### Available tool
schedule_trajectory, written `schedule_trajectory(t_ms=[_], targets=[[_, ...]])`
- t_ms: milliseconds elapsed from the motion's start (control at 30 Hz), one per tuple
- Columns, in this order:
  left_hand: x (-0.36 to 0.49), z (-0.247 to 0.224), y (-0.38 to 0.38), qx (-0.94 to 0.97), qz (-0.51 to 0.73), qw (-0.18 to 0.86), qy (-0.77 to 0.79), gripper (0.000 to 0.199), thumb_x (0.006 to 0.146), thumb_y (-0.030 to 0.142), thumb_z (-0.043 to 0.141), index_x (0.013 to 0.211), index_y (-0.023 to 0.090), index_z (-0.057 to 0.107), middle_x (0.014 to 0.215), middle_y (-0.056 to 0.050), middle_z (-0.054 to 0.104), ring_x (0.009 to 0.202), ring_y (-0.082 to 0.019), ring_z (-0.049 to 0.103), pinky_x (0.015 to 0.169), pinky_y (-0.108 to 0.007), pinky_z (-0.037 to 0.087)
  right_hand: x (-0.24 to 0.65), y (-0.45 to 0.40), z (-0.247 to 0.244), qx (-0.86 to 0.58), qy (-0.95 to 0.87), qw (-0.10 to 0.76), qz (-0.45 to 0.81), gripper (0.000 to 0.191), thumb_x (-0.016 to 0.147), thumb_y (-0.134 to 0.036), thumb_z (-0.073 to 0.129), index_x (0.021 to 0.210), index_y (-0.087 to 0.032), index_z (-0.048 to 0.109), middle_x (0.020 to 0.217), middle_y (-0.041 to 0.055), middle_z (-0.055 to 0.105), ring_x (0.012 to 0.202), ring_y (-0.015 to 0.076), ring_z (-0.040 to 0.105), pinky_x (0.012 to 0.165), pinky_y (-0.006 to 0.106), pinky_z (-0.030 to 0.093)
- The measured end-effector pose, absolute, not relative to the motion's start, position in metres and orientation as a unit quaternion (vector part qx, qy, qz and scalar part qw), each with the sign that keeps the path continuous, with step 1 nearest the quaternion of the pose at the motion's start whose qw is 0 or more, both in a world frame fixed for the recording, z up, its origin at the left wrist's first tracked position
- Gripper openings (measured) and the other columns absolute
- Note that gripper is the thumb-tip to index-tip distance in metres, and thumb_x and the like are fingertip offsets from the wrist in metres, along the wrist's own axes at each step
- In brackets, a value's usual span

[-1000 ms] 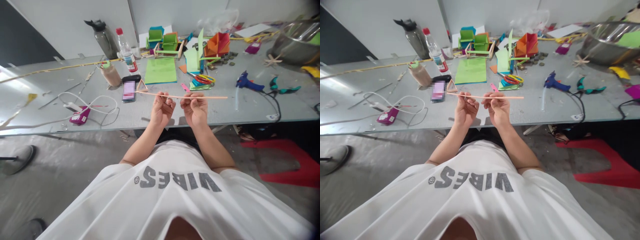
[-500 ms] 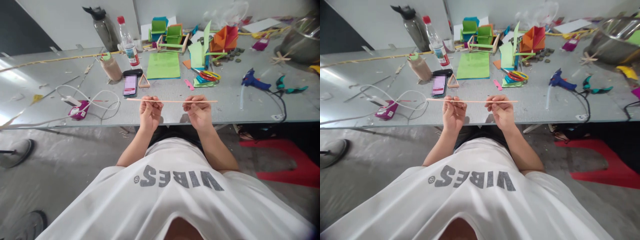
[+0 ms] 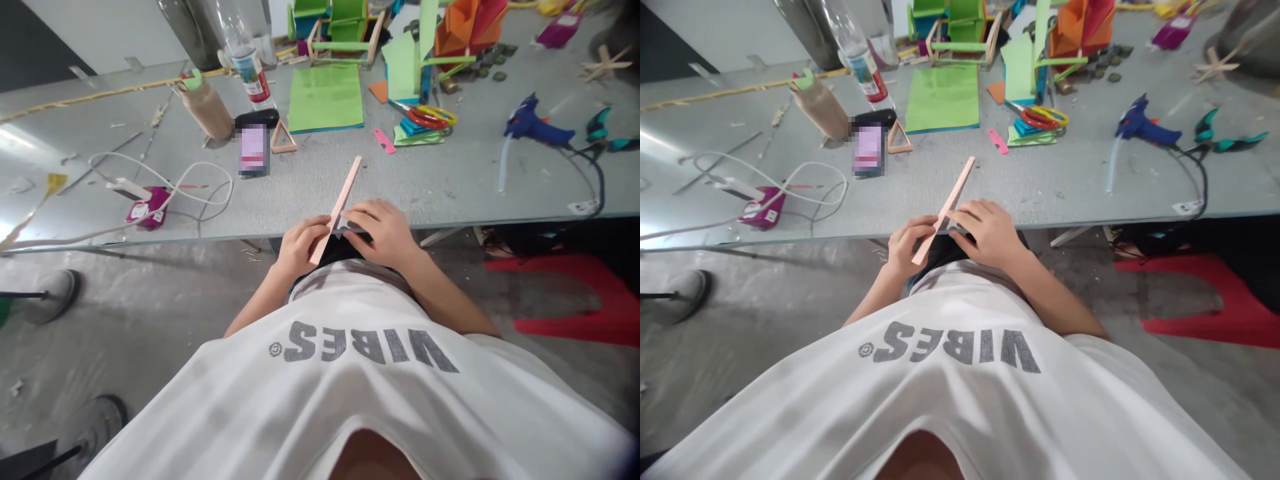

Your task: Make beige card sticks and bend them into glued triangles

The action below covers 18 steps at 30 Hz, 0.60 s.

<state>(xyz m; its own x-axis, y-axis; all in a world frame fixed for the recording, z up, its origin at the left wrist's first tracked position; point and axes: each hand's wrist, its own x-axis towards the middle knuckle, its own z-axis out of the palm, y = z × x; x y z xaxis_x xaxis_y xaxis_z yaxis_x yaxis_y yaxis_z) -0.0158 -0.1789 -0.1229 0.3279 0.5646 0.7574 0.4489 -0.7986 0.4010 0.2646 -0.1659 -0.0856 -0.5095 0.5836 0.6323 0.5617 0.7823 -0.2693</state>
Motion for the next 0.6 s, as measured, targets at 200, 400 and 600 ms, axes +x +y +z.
schedule_trajectory(t_ms=[200,400,600], targets=[[-0.026,-0.13,-0.179,0.874,0.382,0.023,0.301,0.019,0.122,0.028,0.061,0.127,0.029,0.08,0.146,-0.013,0.092,0.146,-0.031,0.085,0.126,-0.057,0.067,0.253,-0.168,-0.082,-0.376,-0.886,0.269,0.029,0.033,0.124,-0.036,0.06,0.136,-0.023,0.088,0.133,0.0154,0.086,0.123,0.0383,0.067,0.105,0.056,0.048],[-0.025,-0.13,-0.179,0.872,0.369,0.06,0.315,0.019,0.119,0.031,0.06,0.12,0.031,0.079,0.149,-0.013,0.091,0.148,-0.032,0.084,0.126,-0.061,0.064,0.251,-0.17,-0.061,-0.408,-0.881,0.218,0.099,0.039,0.115,-0.016,0.055,0.136,-0.024,0.087,0.136,0.0159,0.082,0.128,0.0393,0.066,0.108,0.055,0.045],[-0.024,-0.126,-0.179,0.873,0.354,0.082,0.325,0.019,0.119,0.033,0.06,0.116,0.03,0.079,0.152,-0.015,0.09,0.149,-0.033,0.083,0.127,-0.063,0.064,0.243,-0.161,-0.045,-0.419,-0.871,0.203,0.159,0.041,0.106,-0.007,0.054,0.128,-0.022,0.086,0.13,0.0153,0.083,0.126,0.0376,0.072,0.11,0.051,0.047]])
